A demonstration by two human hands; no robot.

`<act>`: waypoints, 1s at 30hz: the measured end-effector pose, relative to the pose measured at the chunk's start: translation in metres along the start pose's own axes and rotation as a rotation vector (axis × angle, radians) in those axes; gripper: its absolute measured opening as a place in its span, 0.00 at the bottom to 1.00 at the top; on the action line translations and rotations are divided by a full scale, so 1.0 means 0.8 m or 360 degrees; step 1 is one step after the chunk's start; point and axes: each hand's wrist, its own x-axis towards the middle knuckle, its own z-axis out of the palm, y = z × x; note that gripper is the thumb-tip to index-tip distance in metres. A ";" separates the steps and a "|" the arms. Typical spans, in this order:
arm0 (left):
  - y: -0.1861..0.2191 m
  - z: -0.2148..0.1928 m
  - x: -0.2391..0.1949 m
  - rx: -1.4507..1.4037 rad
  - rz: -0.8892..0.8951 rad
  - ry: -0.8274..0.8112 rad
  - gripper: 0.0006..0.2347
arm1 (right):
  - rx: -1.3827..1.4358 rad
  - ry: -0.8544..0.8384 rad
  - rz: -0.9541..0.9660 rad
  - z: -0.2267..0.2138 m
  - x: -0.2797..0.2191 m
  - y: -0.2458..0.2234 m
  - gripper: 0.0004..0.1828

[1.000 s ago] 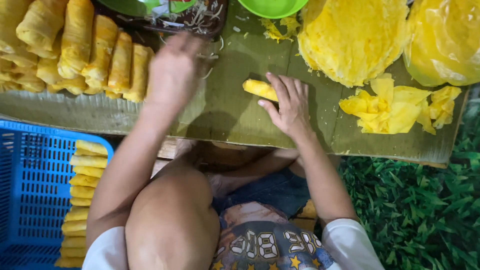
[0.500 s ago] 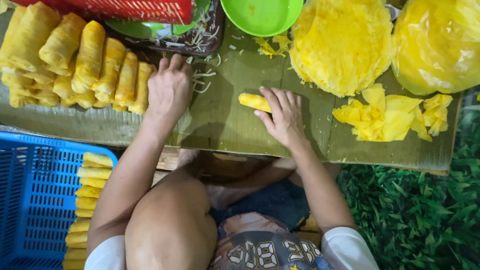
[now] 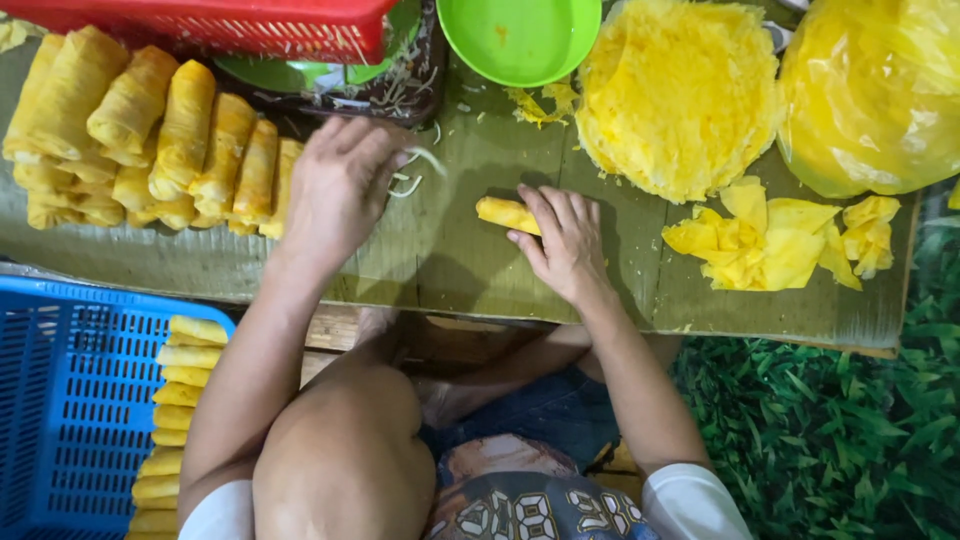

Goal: The person sits on the floor and repeatedly assembles spring rolls by placing shredded vegetables onto thin yellow wrappers, folding and rolling them into cylinders, and placing the finished rolls into a blue basket.

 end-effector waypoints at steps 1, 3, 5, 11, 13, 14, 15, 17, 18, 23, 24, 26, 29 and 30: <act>0.005 -0.005 0.002 0.0001 0.0006 0.0004 0.04 | -0.0004 0.0006 0.0000 0.002 -0.001 0.001 0.30; 0.016 -0.014 0.009 -0.0471 0.0124 0.0006 0.05 | -0.0054 0.0041 -0.0026 0.006 -0.002 0.005 0.29; 0.075 -0.058 0.032 -0.0781 0.0173 -0.0003 0.06 | -0.0054 0.0000 -0.0007 0.019 -0.006 0.014 0.29; 0.202 -0.160 0.070 -0.1794 0.0847 -0.0080 0.12 | -0.0028 0.0023 -0.0019 -0.002 0.000 -0.002 0.30; 0.217 -0.171 0.071 -0.2075 0.1027 -0.0143 0.13 | 0.0001 0.0004 0.0006 -0.002 0.000 -0.002 0.30; 0.217 -0.172 0.072 -0.2090 0.1034 -0.0167 0.13 | -0.0010 0.0025 -0.0002 0.001 -0.001 0.001 0.30; 0.218 -0.173 0.072 -0.2103 0.1035 -0.0191 0.14 | -0.0018 0.0043 -0.0011 0.005 -0.002 0.003 0.30; 0.217 -0.175 0.073 -0.2125 0.1038 -0.0231 0.14 | -0.0029 0.0049 -0.0011 0.005 -0.002 0.003 0.31; 0.216 -0.176 0.073 -0.2148 0.1037 -0.0264 0.14 | -0.0041 0.0049 -0.0013 0.005 -0.003 0.003 0.31; 0.206 -0.179 0.073 -0.2218 0.1009 -0.0354 0.15 | 0.0002 0.0043 0.0008 0.002 0.002 -0.001 0.30; 0.204 -0.179 0.071 -0.2250 0.0991 -0.0383 0.15 | -0.0001 0.0037 0.0015 0.004 0.000 0.000 0.30; 0.200 -0.178 0.070 -0.2285 0.0979 -0.0412 0.15 | 0.0043 0.0026 0.0030 0.002 0.000 -0.001 0.30; 0.194 -0.178 0.069 -0.2339 0.0962 -0.0469 0.16 | 0.0104 0.0049 0.0004 -0.002 0.001 -0.001 0.30; 0.192 -0.178 0.069 -0.2363 0.0956 -0.0496 0.16 | 0.0118 0.0078 -0.0033 -0.004 0.001 0.000 0.30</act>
